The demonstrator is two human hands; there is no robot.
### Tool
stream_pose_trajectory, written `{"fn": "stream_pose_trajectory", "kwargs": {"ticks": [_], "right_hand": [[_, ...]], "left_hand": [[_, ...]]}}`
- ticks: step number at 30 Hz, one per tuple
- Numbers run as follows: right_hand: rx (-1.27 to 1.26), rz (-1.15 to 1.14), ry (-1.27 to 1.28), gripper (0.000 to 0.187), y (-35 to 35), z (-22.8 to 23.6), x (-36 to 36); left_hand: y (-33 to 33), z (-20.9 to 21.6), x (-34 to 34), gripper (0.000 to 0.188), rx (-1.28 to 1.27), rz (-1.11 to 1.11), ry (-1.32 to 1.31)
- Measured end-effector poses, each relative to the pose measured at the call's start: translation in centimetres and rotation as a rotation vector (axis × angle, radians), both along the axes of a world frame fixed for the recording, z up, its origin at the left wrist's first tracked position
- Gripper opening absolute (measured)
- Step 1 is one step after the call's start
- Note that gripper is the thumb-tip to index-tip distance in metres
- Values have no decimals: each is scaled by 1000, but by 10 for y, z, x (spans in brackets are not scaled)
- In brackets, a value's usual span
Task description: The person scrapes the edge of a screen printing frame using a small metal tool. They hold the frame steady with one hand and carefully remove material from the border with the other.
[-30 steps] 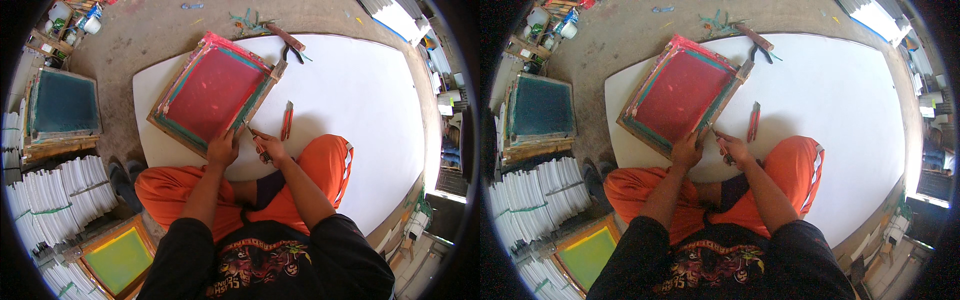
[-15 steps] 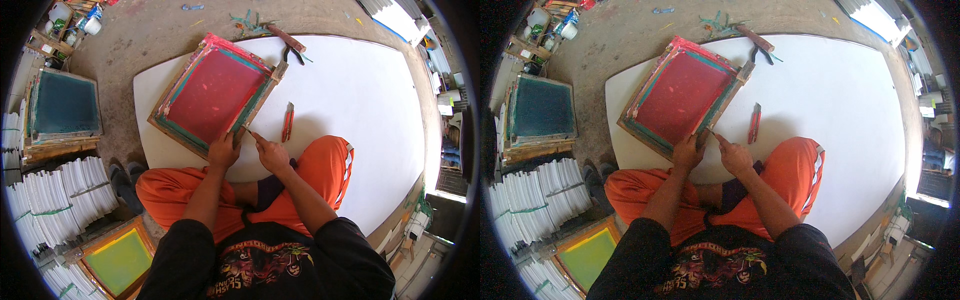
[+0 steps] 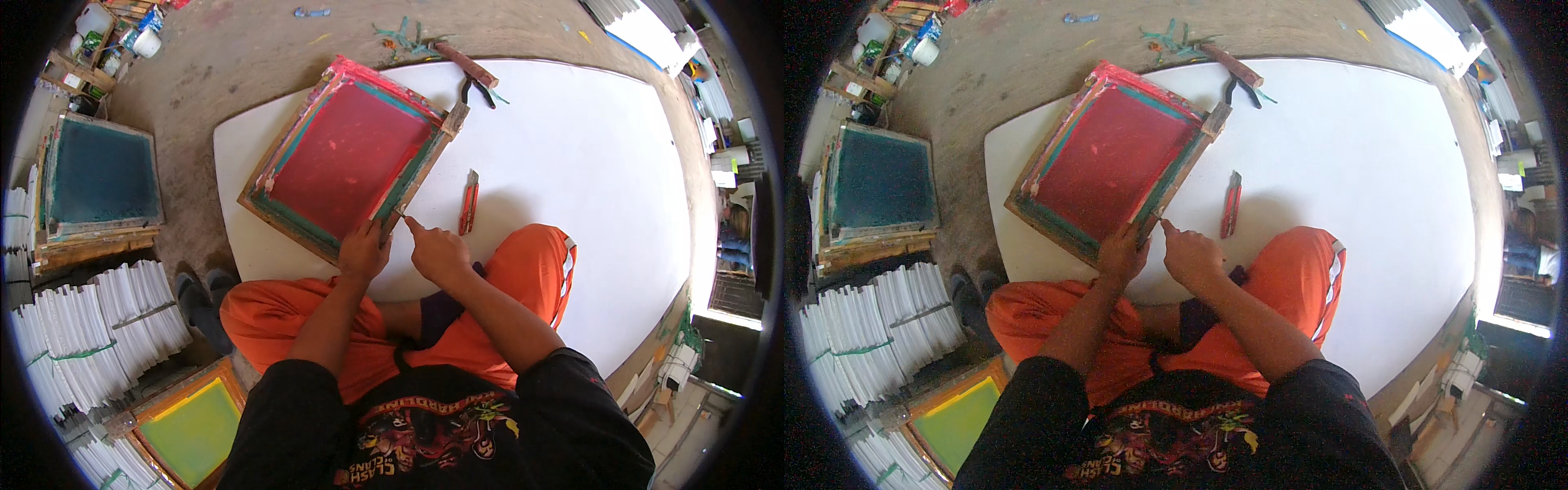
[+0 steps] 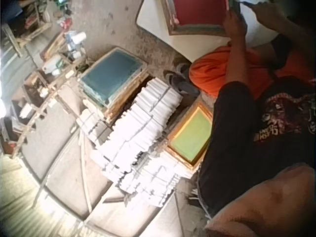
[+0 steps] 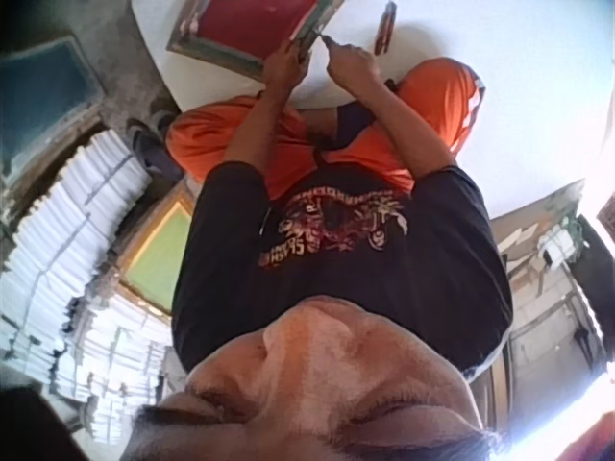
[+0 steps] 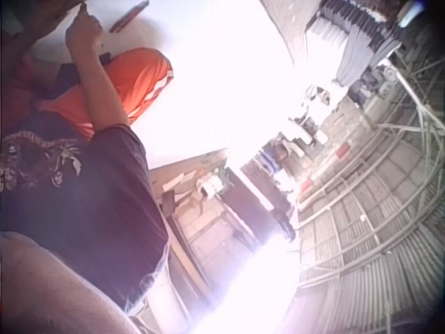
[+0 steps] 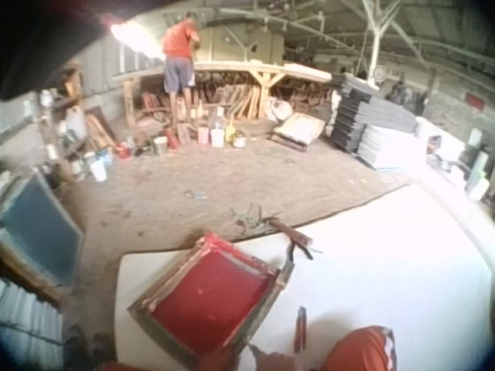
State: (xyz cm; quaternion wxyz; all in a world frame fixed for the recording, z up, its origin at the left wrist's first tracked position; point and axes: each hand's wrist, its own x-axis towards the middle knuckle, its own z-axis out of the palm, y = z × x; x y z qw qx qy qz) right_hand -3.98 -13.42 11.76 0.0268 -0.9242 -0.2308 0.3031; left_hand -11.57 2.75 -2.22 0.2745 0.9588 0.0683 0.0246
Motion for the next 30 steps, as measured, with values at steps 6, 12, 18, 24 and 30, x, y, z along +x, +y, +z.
{"fn": "stream_pose_trajectory", "kwargs": {"ticks": [6, 12, 18, 24, 30], "right_hand": [[72, -72, 24, 59, 3, -15, 1], [121, -147, 115, 56, -6, -13, 9], [233, -263, 102, 55, -6, -31, -9], [213, -279, 53, 53, -5, -33, -21], [405, -449, 201, 46, -4, -41, -17]], "left_hand": [[0, 3, -1, 46, -16, -25, -14], [1, 9, 2, 44, 23, -23, 25], [1, 5, -1, 45, 48, -13, -101], [4, 7, -1, 47, 17, -48, -103], [0, 7, -1, 48, 69, -12, -86]]}}
